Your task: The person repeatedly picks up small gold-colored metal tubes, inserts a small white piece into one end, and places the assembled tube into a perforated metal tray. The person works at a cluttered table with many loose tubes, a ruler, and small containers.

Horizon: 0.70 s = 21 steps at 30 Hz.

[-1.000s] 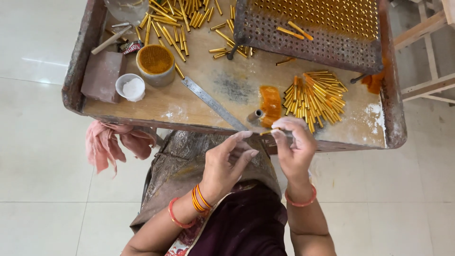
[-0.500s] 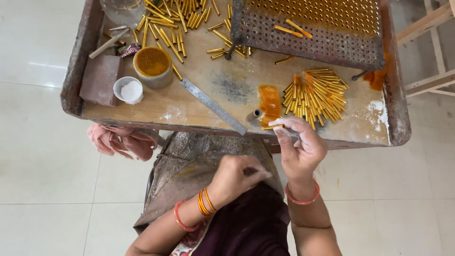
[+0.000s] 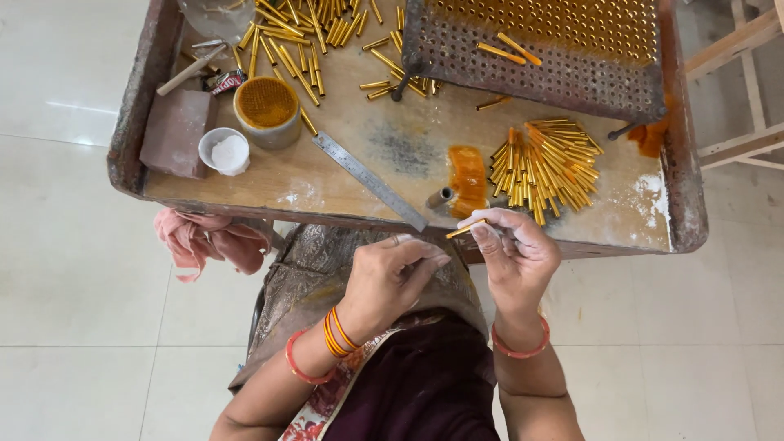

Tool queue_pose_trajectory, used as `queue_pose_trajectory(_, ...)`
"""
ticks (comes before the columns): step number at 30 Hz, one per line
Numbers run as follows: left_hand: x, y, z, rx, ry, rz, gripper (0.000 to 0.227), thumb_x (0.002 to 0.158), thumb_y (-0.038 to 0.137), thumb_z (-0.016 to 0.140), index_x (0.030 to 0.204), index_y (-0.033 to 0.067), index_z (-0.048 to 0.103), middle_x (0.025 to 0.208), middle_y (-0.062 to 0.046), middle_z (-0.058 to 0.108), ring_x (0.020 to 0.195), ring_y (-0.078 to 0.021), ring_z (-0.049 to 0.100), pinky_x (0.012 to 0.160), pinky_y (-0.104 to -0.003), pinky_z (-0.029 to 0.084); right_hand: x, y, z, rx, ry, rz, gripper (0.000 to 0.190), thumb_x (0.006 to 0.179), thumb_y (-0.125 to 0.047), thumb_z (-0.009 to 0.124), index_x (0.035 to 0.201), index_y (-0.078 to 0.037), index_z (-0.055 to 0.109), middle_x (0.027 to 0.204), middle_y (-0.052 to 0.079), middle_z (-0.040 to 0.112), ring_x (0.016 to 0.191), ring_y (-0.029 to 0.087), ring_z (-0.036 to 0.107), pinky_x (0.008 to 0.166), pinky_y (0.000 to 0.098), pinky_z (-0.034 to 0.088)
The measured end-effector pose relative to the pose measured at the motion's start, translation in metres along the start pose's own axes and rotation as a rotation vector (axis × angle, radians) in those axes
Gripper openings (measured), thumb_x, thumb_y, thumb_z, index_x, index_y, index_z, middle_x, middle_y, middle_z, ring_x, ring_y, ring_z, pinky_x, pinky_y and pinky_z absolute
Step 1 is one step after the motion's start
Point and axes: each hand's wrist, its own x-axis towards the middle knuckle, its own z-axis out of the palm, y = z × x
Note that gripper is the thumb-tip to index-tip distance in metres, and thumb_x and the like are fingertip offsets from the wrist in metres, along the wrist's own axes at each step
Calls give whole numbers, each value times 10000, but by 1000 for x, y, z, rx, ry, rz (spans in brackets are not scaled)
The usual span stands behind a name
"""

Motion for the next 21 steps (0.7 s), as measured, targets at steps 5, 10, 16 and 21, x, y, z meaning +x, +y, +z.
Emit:
queue_pose_trajectory(5, -24, -16, 13, 68, -154, -86, 84, 852, 152, 796, 890, 83, 767, 737, -92, 701, 622, -254, 686, 580, -362, 555, 6, 3, -1, -59, 16, -63, 154, 972, -19, 754, 1097, 54, 699, 1006, 82, 745, 852, 66, 615, 753, 185, 476)
queue_pose_trajectory(10, -46, -23, 31, 87, -304, -17, 100, 825, 172, 822, 842, 100, 754, 775, -90, 716, 701, -292, 701, 618, -400, 553, 24, -12, 7, -201, 15, -249, 153, 996, -10, 748, 1127, 46, 692, 1038, 89, 746, 926, 120, 689, 818, 227, 548)
queue_pose_trajectory(16, -36, -5, 12, -54, -301, -26, 306, 819, 126, 783, 1096, 21, 706, 990, -134, 726, 861, -318, 712, 729, -391, 578, 36, 3, 16, -348, -22, -422, 156, 988, -9, 762, 1119, 31, 687, 1053, 119, 752, 963, 221, 730, 894, 325, 577)
queue_pose_trajectory(21, -6, -2, -15, 126, 93, -66, 152, 911, 141, 789, 1032, 104, 704, 932, -82, 754, 833, -252, 769, 749, -347, 607, 40, -5, 25, -565, -52, -553, 384, 846, -112, 837, 1182, 13, 699, 1142, 139, 715, 1042, 321, 663, 944, 401, 534)
